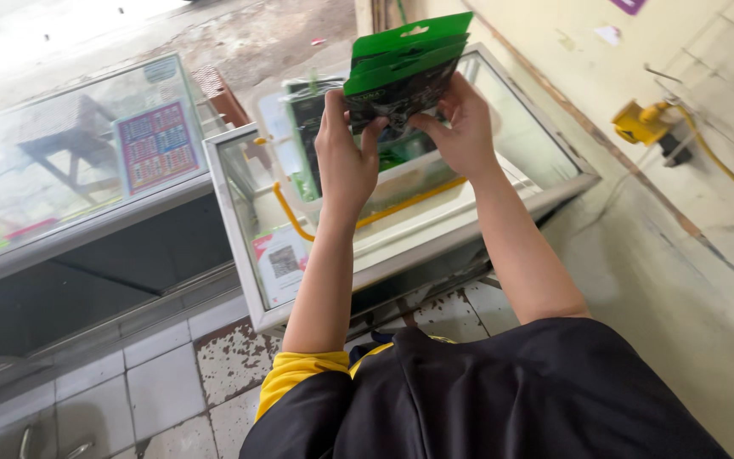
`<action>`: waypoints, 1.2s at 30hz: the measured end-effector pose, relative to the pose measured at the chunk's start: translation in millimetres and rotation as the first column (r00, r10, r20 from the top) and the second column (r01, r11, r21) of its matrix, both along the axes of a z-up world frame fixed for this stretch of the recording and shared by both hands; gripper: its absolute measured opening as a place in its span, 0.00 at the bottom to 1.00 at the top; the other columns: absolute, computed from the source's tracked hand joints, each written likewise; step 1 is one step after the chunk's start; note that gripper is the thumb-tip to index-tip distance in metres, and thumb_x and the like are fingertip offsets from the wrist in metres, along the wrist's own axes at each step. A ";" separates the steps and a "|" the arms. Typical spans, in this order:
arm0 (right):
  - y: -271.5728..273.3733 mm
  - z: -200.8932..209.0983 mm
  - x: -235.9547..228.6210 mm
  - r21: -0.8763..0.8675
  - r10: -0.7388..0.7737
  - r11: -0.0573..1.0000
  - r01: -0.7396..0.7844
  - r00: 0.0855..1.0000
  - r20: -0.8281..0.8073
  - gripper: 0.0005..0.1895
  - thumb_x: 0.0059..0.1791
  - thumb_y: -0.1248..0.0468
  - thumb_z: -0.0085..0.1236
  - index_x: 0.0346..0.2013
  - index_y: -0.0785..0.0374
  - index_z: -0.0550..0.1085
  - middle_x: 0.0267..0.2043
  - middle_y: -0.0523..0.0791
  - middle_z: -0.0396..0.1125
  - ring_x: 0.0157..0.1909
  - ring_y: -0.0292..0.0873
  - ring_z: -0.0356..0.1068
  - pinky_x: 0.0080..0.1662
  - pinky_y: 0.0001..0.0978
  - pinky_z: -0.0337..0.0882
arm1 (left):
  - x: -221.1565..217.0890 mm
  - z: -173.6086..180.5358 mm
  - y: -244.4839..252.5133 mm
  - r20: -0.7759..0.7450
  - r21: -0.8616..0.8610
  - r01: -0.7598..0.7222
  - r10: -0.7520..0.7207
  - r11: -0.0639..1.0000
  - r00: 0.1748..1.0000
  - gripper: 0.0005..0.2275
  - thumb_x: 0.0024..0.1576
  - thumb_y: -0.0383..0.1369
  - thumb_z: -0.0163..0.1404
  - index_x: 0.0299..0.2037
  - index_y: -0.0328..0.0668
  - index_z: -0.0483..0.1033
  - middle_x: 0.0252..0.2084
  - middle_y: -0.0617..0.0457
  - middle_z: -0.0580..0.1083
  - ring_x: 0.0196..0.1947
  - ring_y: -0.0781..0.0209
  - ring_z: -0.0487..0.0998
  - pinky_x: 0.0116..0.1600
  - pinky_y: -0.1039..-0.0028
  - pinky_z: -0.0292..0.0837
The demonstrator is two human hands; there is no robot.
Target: The person removes packaged charging cables from a wire wall rack and places them into a yellow plastic basket sitting on a glass display case.
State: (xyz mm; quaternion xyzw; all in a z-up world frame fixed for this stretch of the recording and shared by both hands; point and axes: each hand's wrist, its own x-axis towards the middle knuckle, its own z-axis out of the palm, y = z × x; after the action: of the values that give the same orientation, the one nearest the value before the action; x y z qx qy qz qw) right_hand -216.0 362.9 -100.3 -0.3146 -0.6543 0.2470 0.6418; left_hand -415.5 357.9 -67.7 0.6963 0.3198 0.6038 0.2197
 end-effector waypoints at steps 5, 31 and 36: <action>49.1 -26.1 -37.6 -0.205 0.022 0.979 -0.006 0.997 0.077 0.24 0.46 0.78 0.66 0.55 0.67 0.70 0.51 0.44 0.73 0.53 0.39 0.74 0.54 0.33 0.76 | -36.1 -27.3 31.5 -0.145 -0.072 -0.214 0.202 0.974 0.969 0.20 0.56 0.22 0.58 0.55 0.31 0.63 0.48 0.33 0.73 0.49 0.30 0.75 0.49 0.53 0.70; 113.3 -73.9 -55.4 -0.502 0.087 0.717 0.484 0.652 0.753 0.32 0.36 0.48 0.71 0.44 0.70 0.78 0.40 0.51 0.77 0.43 0.51 0.79 0.47 0.38 0.77 | -25.0 -38.2 21.0 -0.370 -0.010 -0.339 0.311 0.941 0.875 0.34 0.53 0.27 0.61 0.69 0.35 0.58 0.75 0.28 0.39 0.75 0.21 0.39 0.74 0.42 0.50; 92.5 -63.7 -37.1 -0.356 0.017 0.851 0.386 0.657 0.753 0.46 0.37 0.47 0.72 0.59 0.73 0.67 0.43 0.56 0.76 0.46 0.56 0.77 0.47 0.42 0.75 | 9.8 -32.7 -0.2 -0.192 0.027 -0.213 0.214 0.977 0.958 0.22 0.62 0.30 0.55 0.66 0.37 0.67 0.78 0.35 0.45 0.79 0.26 0.43 0.76 0.42 0.50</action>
State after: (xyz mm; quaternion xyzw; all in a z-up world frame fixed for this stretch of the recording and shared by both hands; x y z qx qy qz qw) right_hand -253.1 455.4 -164.0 -0.6047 -0.7338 0.1872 0.2465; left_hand -405.7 357.6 -100.3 0.7139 0.4113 0.5540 0.1190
